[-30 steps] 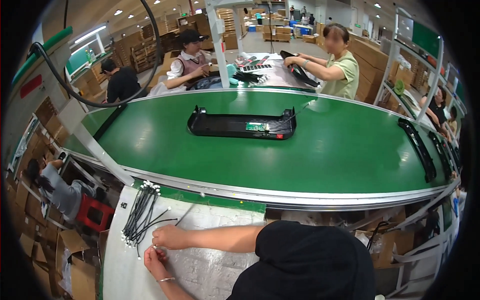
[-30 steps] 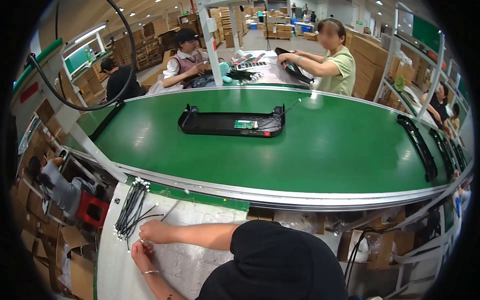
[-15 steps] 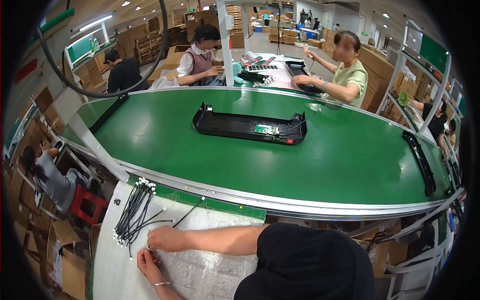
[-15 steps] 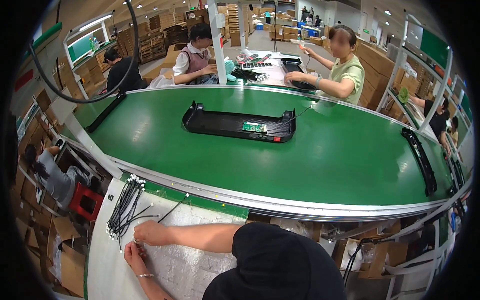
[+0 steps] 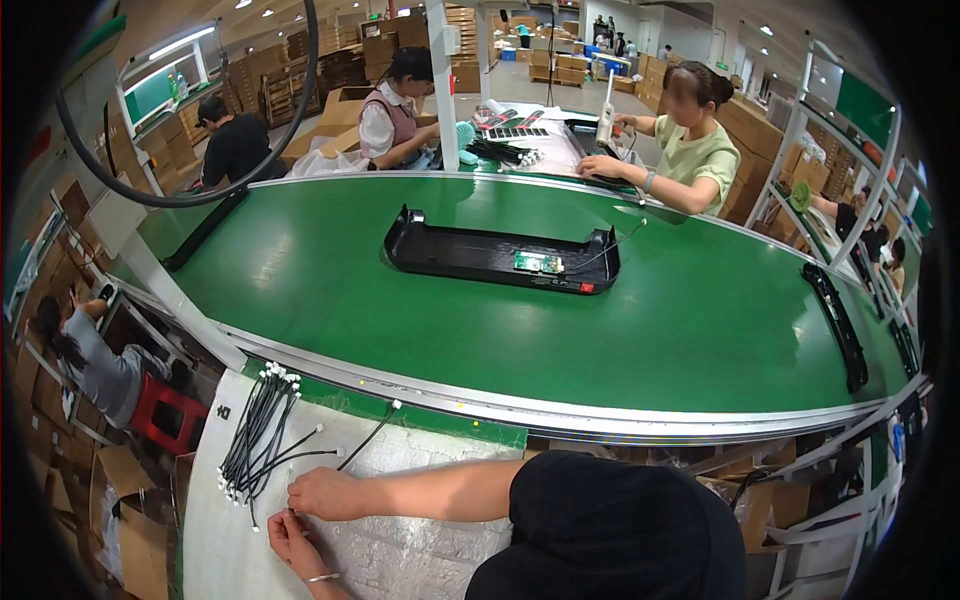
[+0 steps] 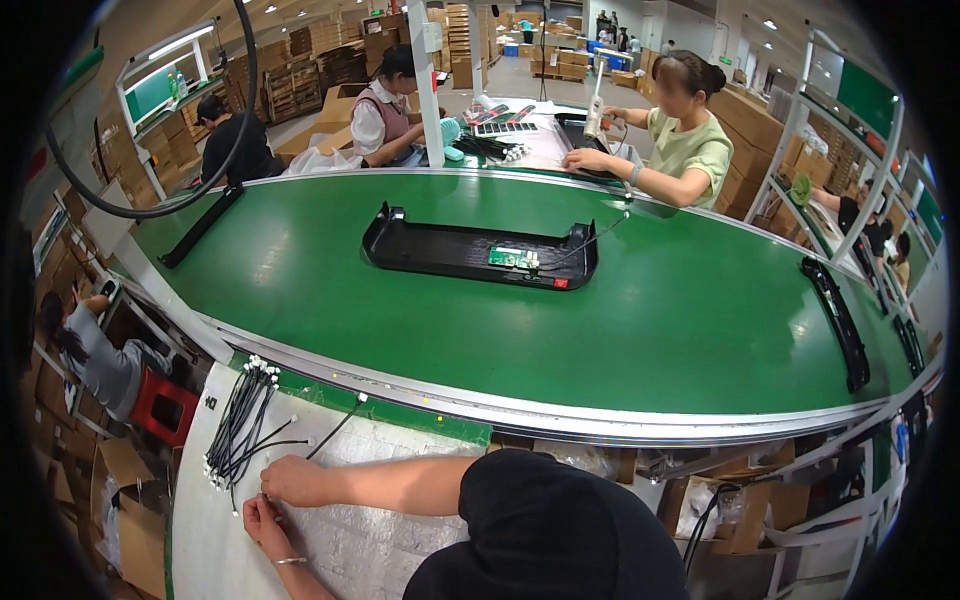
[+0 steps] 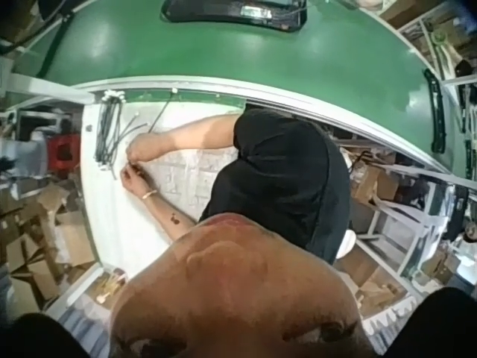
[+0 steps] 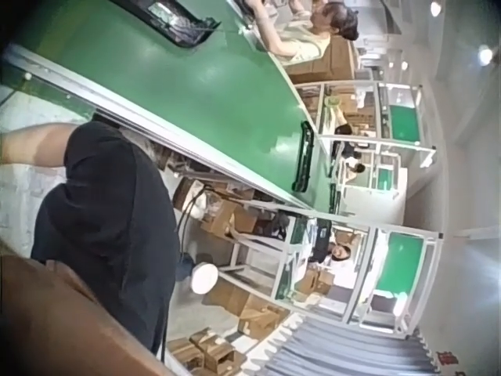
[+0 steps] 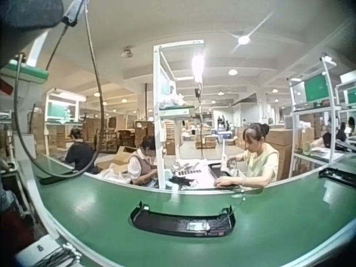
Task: Connecting wire connectors to circuit boards mounted inside plastic component housings on a factory assembly line.
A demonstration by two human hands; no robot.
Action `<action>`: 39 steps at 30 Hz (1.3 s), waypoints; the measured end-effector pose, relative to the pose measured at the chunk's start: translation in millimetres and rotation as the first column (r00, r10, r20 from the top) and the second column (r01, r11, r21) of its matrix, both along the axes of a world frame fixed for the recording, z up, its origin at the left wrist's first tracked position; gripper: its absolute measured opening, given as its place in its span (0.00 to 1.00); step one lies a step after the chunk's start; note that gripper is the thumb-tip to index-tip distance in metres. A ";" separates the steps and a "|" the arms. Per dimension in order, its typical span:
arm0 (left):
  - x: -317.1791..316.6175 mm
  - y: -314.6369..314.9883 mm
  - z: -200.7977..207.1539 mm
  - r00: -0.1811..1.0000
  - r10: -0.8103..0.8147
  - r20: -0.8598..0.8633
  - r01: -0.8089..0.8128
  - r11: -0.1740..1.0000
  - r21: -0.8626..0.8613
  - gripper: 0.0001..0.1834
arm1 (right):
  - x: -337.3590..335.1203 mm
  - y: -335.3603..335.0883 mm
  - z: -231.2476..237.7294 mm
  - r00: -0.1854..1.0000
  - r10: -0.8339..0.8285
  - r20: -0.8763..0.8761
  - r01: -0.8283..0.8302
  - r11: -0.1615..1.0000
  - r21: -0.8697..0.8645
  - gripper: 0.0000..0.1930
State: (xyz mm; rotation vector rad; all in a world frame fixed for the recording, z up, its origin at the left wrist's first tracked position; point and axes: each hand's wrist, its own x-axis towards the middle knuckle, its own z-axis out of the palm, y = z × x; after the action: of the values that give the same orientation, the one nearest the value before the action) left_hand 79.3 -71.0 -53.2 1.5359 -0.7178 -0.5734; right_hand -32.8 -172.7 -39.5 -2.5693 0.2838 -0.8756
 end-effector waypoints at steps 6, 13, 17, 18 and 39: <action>-0.9 -0.7 4.0 0.999 -0.013 0.046 0.013 1.000 0.014 0.10 | -0.1 2.8 3.8 0.995 -0.036 -0.092 0.039 0.999 0.035 0.04; -1.8 0.5 3.1 0.997 -0.046 0.063 0.046 0.999 0.003 0.09 | -1.2 5.6 5.1 0.979 -0.063 -0.195 0.073 0.997 0.040 0.05; -0.2 0.7 -0.7 0.992 -0.045 0.114 0.040 0.998 0.045 0.09 | -2.6 4.7 6.8 0.978 -0.060 -0.199 0.074 0.995 0.061 0.05; -0.6 0.0 -0.4 0.992 -0.049 0.117 0.043 0.998 0.055 0.09 | -4.4 2.9 7.5 0.977 -0.059 -0.204 0.074 0.995 0.067 0.05; -4.9 0.2 7.3 0.998 0.053 0.018 -0.054 0.994 0.092 0.07 | -36.3 -103.9 19.1 0.869 -0.481 0.118 0.199 0.556 0.807 0.08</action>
State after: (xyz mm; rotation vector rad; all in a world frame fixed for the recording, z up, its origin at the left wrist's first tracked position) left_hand 74.5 -70.8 -45.9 1.6422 -0.6673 -0.5621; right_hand -69.1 -276.6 -20.4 -1.5276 0.8838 -1.0057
